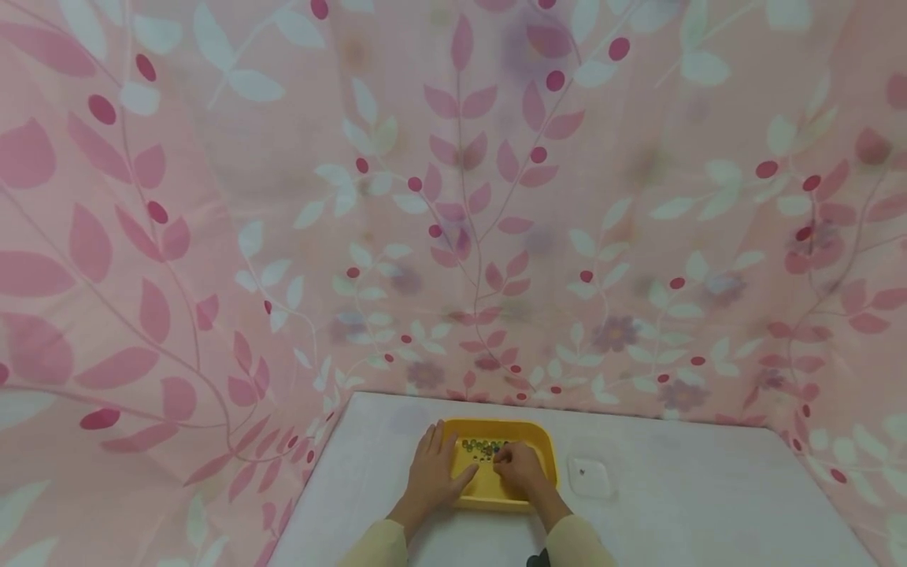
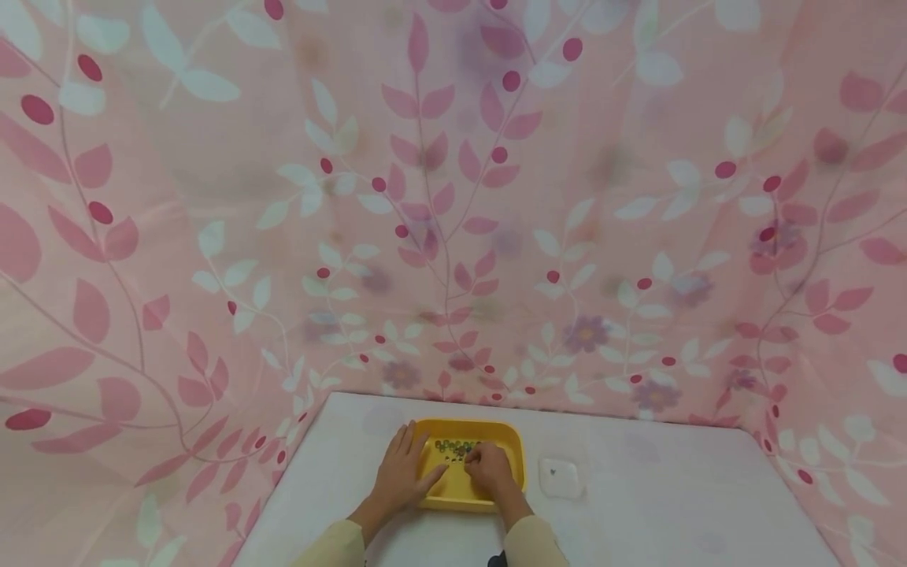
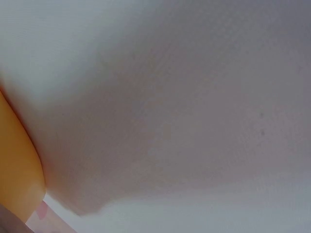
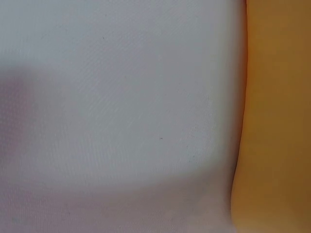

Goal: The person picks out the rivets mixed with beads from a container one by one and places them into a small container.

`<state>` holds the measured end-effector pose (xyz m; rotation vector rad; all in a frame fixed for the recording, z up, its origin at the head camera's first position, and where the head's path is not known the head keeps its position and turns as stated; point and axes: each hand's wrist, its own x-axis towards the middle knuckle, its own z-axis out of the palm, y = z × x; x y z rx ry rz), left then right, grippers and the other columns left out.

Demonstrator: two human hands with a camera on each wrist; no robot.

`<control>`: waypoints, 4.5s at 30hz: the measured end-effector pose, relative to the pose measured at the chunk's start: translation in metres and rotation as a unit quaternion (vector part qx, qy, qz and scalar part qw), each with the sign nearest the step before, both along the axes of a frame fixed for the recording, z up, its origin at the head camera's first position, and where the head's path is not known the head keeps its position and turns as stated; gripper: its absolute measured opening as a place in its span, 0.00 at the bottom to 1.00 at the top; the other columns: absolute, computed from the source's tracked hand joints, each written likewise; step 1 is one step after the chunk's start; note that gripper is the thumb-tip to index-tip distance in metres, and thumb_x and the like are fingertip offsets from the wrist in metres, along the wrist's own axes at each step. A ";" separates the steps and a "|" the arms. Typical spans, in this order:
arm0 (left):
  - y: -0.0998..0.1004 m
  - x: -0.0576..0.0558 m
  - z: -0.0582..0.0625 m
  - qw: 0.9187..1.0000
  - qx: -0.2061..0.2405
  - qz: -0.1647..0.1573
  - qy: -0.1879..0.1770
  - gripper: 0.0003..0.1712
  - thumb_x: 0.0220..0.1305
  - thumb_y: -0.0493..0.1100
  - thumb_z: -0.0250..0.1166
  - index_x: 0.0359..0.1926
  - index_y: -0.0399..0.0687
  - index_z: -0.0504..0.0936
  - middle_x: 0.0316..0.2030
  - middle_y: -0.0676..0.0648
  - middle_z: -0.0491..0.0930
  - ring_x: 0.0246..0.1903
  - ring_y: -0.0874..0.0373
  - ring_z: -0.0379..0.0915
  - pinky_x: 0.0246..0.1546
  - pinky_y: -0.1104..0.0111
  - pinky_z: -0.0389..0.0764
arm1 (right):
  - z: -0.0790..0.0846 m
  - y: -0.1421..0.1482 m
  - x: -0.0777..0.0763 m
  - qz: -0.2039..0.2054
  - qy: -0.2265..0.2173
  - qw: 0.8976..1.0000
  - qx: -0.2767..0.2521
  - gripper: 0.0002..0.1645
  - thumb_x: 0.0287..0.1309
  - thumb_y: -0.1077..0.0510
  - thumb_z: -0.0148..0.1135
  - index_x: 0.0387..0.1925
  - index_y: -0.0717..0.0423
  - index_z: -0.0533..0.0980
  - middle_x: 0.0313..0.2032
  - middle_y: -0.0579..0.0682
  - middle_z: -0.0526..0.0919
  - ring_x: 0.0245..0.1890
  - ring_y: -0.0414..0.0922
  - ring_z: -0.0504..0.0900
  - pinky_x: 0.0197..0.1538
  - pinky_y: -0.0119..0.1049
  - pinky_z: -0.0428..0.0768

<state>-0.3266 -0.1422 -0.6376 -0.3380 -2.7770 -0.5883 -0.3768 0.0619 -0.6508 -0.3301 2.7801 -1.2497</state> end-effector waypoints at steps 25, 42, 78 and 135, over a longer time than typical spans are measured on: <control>0.002 -0.002 0.005 0.998 -0.056 -0.003 0.010 0.50 0.63 0.74 0.52 0.67 0.38 0.68 0.73 0.31 0.56 0.73 0.35 0.52 0.72 0.46 0.58 | 0.044 0.003 0.000 0.006 -0.127 0.984 -0.124 0.13 0.67 0.60 0.58 0.43 0.67 0.82 0.28 0.52 0.80 0.28 0.42 0.73 0.31 0.32 0.73; 0.000 -0.005 0.009 1.000 -0.024 0.004 -0.015 0.51 0.64 0.74 0.51 0.70 0.37 0.65 0.75 0.30 0.51 0.74 0.34 0.46 0.73 0.44 0.52 | 0.069 0.017 -0.008 0.001 -0.128 0.979 -0.158 0.17 0.66 0.55 0.62 0.46 0.66 0.81 0.38 0.57 0.84 0.34 0.42 0.79 0.39 0.37 0.84; -0.001 0.005 -0.006 0.998 -0.053 0.013 -0.040 0.54 0.60 0.79 0.49 0.70 0.42 0.66 0.76 0.32 0.50 0.75 0.35 0.47 0.74 0.46 0.52 | 0.101 0.111 -0.005 -0.087 -0.069 0.981 -0.161 0.13 0.58 0.54 0.70 0.42 0.57 0.83 0.35 0.51 0.87 0.33 0.46 0.81 0.36 0.40 0.85; -0.002 0.000 -0.002 0.999 -0.040 0.004 -0.035 0.56 0.57 0.79 0.53 0.68 0.38 0.69 0.75 0.31 0.50 0.75 0.35 0.46 0.74 0.47 0.52 | 0.081 0.183 0.010 -0.118 -0.064 0.982 -0.136 0.18 0.58 0.53 0.70 0.44 0.62 0.82 0.38 0.55 0.88 0.35 0.47 0.82 0.35 0.42 0.80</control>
